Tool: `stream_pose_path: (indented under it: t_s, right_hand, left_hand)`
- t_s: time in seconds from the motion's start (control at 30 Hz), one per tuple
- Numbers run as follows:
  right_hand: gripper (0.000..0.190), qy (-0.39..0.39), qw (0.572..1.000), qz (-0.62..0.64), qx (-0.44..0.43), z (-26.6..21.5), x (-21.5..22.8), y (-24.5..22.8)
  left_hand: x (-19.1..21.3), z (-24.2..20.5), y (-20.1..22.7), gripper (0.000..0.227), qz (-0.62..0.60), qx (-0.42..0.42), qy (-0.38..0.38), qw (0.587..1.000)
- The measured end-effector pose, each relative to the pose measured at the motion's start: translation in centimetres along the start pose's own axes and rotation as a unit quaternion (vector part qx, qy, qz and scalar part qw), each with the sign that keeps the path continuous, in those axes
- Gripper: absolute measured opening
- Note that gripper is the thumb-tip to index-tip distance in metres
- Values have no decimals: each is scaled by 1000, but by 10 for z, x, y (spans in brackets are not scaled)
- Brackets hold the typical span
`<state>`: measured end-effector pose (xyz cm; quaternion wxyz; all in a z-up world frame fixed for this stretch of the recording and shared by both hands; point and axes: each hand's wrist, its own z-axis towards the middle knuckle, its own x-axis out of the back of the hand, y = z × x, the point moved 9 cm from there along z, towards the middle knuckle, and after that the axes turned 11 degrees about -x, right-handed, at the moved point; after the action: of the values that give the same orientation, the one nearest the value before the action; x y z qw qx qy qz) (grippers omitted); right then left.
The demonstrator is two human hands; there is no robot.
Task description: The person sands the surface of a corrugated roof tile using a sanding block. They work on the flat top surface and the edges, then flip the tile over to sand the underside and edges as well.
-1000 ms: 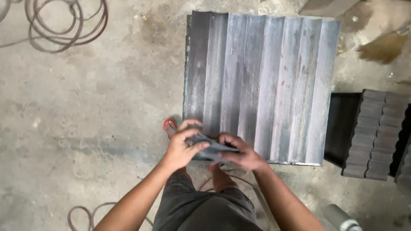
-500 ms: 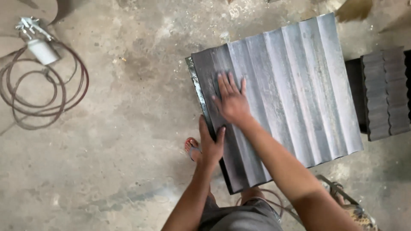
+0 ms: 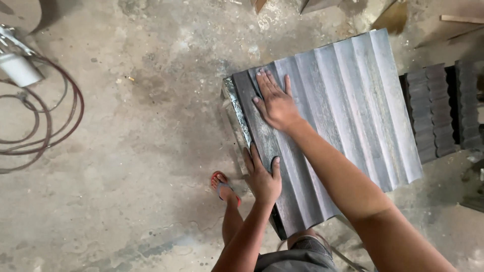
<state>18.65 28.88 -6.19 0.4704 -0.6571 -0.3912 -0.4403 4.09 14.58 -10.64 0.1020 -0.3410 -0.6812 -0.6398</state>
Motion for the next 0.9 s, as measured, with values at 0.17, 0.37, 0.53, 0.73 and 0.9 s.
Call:
stream_pose_path:
  t_s: [0.17,0.37,0.53,0.73,0.9]
  right_hand:
    - [69,-9,999,29,8,-8,1,7]
    - [66,36,997,25,59,-8,6,1]
    - [65,50,997,5,62,20,4,0]
    - [71,12,999,-24,-39,-35,16,3]
    - [68,15,998,-35,-45,6,19,9]
  left_hand:
    - [-5,-1,-2,83,-8,28,-28,999]
    - [3,2,7,78,-84,11,-15,996]
    - [2,2,7,78,-114,1,-7,993]
    - [1,5,8,79,-121,-8,-2,993]
    - [1,4,8,78,-137,-10,-10,990]
